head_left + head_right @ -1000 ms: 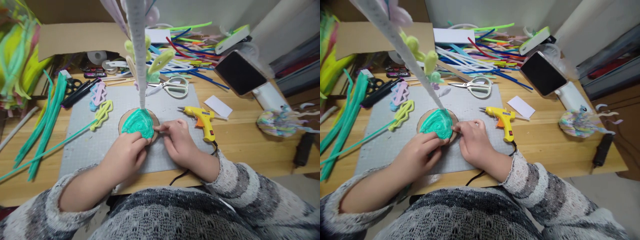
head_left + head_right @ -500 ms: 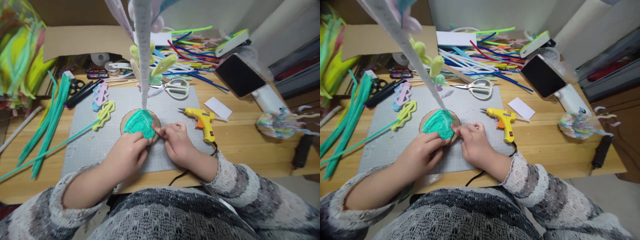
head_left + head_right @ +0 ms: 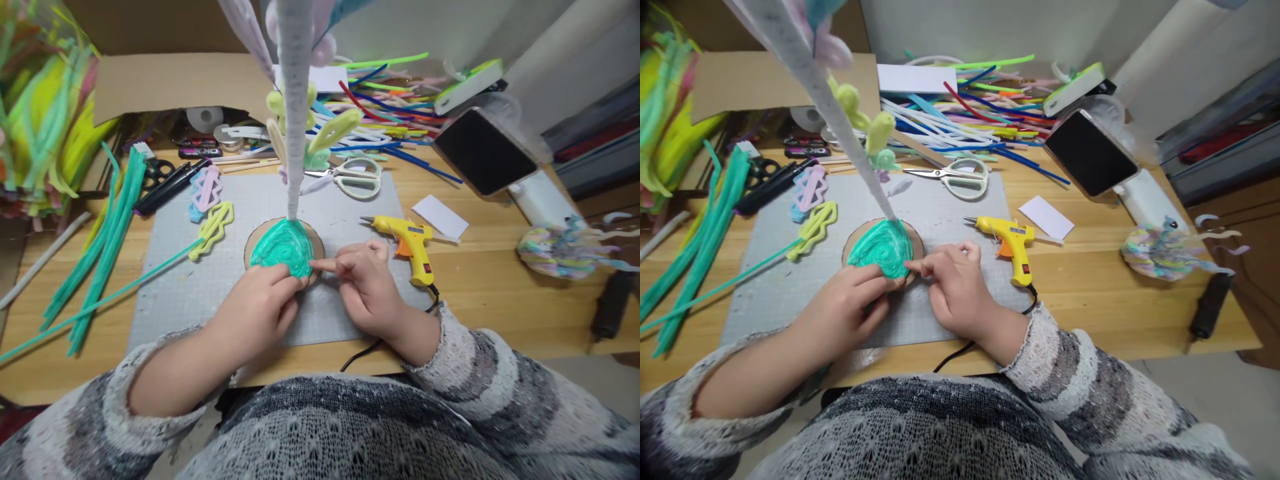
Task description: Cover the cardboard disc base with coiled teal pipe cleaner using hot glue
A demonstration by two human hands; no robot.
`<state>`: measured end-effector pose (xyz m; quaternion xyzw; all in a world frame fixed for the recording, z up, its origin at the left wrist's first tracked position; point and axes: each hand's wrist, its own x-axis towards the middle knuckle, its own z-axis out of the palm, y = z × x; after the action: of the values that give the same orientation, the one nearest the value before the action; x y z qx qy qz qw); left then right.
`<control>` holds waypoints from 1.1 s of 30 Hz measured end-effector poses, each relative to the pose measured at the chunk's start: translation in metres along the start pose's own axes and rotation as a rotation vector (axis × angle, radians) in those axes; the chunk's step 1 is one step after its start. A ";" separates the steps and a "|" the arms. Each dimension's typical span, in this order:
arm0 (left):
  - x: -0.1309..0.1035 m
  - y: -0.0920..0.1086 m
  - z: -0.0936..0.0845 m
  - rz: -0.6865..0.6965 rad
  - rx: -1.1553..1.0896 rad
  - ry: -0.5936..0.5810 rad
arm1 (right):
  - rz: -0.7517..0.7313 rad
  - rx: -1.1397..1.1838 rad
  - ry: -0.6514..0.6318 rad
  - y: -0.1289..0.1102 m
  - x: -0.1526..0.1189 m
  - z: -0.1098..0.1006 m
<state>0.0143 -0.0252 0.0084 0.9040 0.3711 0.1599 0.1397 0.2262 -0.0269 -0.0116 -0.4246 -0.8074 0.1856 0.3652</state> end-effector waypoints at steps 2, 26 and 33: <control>0.000 0.000 0.001 -0.002 -0.006 0.002 | -0.003 -0.015 -0.047 -0.001 0.000 0.000; -0.001 0.000 0.000 -0.012 -0.005 -0.015 | -0.112 -0.098 -0.085 0.002 -0.002 -0.001; -0.001 -0.001 0.001 -0.009 -0.011 -0.006 | -0.107 -0.173 -0.020 0.002 -0.002 -0.001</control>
<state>0.0131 -0.0256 0.0069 0.9021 0.3737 0.1584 0.1465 0.2287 -0.0274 -0.0124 -0.4089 -0.8456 0.0997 0.3284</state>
